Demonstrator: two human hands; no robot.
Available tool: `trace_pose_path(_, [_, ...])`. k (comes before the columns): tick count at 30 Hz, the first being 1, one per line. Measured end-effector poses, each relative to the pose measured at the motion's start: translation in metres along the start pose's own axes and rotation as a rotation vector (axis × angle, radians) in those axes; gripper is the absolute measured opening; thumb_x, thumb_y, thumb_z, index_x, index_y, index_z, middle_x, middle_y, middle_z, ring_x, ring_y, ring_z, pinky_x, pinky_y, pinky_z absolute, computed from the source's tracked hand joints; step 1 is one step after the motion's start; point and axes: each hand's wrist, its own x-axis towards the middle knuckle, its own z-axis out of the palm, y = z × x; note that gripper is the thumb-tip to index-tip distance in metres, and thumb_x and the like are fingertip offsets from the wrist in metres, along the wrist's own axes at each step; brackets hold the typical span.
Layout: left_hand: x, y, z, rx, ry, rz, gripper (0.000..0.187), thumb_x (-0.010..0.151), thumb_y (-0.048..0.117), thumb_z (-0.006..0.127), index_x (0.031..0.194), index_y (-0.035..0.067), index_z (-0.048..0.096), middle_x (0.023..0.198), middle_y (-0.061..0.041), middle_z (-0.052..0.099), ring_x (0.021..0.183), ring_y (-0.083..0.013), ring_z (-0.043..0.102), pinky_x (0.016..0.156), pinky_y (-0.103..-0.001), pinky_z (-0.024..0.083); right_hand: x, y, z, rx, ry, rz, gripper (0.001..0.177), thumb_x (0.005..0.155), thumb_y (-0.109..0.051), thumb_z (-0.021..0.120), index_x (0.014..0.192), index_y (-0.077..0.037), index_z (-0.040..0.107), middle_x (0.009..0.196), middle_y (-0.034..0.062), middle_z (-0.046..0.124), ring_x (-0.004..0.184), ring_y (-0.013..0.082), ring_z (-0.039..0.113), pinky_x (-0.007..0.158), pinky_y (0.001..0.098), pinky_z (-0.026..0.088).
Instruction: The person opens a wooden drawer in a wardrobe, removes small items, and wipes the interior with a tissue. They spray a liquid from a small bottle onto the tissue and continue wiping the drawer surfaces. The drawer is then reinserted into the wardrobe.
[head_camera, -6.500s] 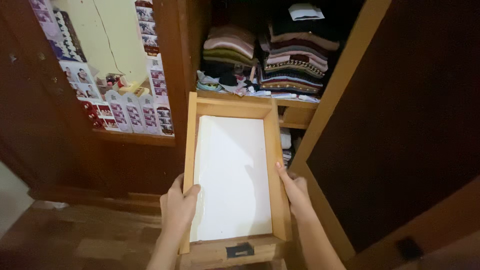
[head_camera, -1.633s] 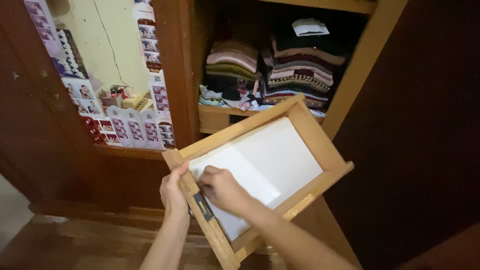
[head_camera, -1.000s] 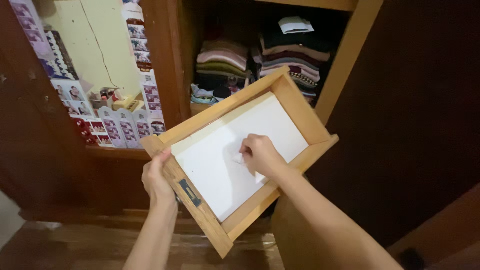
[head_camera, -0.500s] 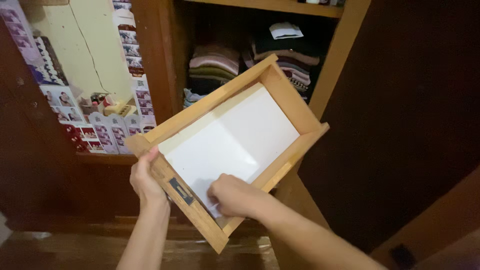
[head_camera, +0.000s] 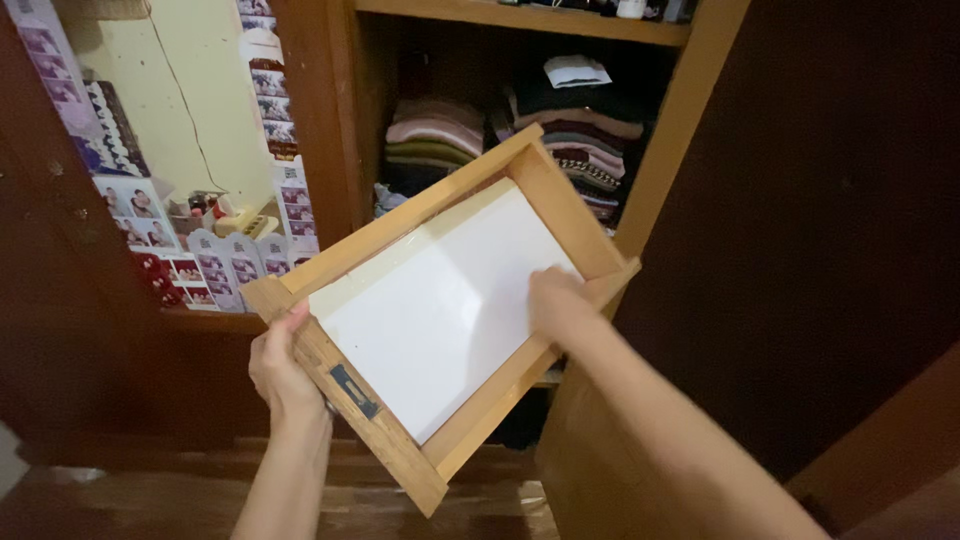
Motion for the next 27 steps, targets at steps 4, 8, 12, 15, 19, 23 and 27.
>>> trace_pose_path(4, [0.006, -0.012, -0.005, 0.037, 0.119, -0.027, 0.052, 0.079, 0.03, 0.074, 0.112, -0.008, 0.062, 0.11, -0.016, 0.069, 0.096, -0.0234, 0.069, 0.086, -0.035, 0.055, -0.044, -0.047, 0.014, 0.387, -0.118, -0.259, 0.021, 0.068, -0.012, 0.079, 0.088, -0.004, 0.079, 0.09, 0.0218, 0.077, 0.086, 0.033, 0.074, 0.083, 0.0412, 0.06])
trace_pose_path(8, [0.007, -0.022, -0.029, 0.088, 0.148, -0.037, 0.059, 0.077, 0.032, 0.077, 0.116, -0.009, 0.062, 0.112, -0.018, 0.069, 0.098, -0.0244, 0.069, 0.088, -0.035, 0.055, -0.051, -0.024, 0.012, 1.059, -0.218, -0.163, 0.022, 0.077, -0.01, 0.081, 0.091, 0.005, 0.074, 0.088, 0.0196, 0.076, 0.084, 0.0289, 0.074, 0.075, 0.0386, 0.06])
trace_pose_path(12, [0.002, -0.024, -0.049, 0.232, 0.222, -0.046, 0.068, 0.075, 0.036, 0.081, 0.12, -0.01, 0.059, 0.113, -0.02, 0.067, 0.098, -0.0266, 0.067, 0.09, -0.036, 0.053, -0.053, 0.021, 0.019, 1.711, -0.296, 0.117, 0.028, 0.09, -0.005, 0.072, 0.11, 0.011, 0.061, 0.104, 0.019, 0.074, 0.097, 0.0263, 0.075, 0.083, 0.0315, 0.064])
trace_pose_path(15, [-0.004, -0.019, -0.056, 0.344, 0.272, -0.064, 0.074, 0.073, 0.037, 0.081, 0.123, -0.011, 0.057, 0.112, -0.022, 0.067, 0.097, -0.0292, 0.067, 0.09, -0.038, 0.053, -0.059, 0.044, 0.021, 1.898, -0.302, 0.152, 0.036, 0.094, -0.005, 0.059, 0.129, 0.003, 0.053, 0.112, 0.0209, 0.071, 0.1, 0.0249, 0.074, 0.083, 0.0298, 0.063])
trace_pose_path(19, [-0.022, -0.009, -0.057, 0.641, 0.282, -0.024, 0.078, 0.077, 0.042, 0.081, 0.127, -0.012, 0.057, 0.113, -0.027, 0.066, 0.098, -0.0335, 0.066, 0.09, -0.042, 0.051, -0.071, 0.06, 0.035, 2.122, -0.279, 0.202, 0.041, 0.1, -0.005, 0.042, 0.14, 0.0, 0.048, 0.124, 0.0204, 0.068, 0.107, 0.0239, 0.071, 0.086, 0.0282, 0.061])
trace_pose_path(23, [-0.039, -0.004, -0.048, 0.804, 0.263, 0.062, 0.082, 0.074, 0.043, 0.084, 0.128, -0.012, 0.057, 0.114, -0.03, 0.066, 0.099, -0.0364, 0.066, 0.089, -0.044, 0.051, -0.077, 0.069, 0.052, 2.367, -0.287, 0.294, 0.043, 0.103, -0.008, 0.039, 0.14, 0.012, 0.046, 0.128, 0.0264, 0.064, 0.114, 0.0316, 0.069, 0.09, 0.0336, 0.058])
trace_pose_path(27, [-0.054, -0.004, -0.041, 0.917, 0.214, 0.13, 0.086, 0.071, 0.048, 0.085, 0.128, -0.01, 0.057, 0.111, -0.028, 0.069, 0.096, -0.0378, 0.069, 0.09, -0.044, 0.053, -0.066, 0.078, 0.078, 2.479, -0.306, 0.372, 0.041, 0.103, -0.012, 0.044, 0.135, 0.014, 0.044, 0.127, 0.0318, 0.061, 0.117, 0.0388, 0.065, 0.093, 0.0383, 0.06])
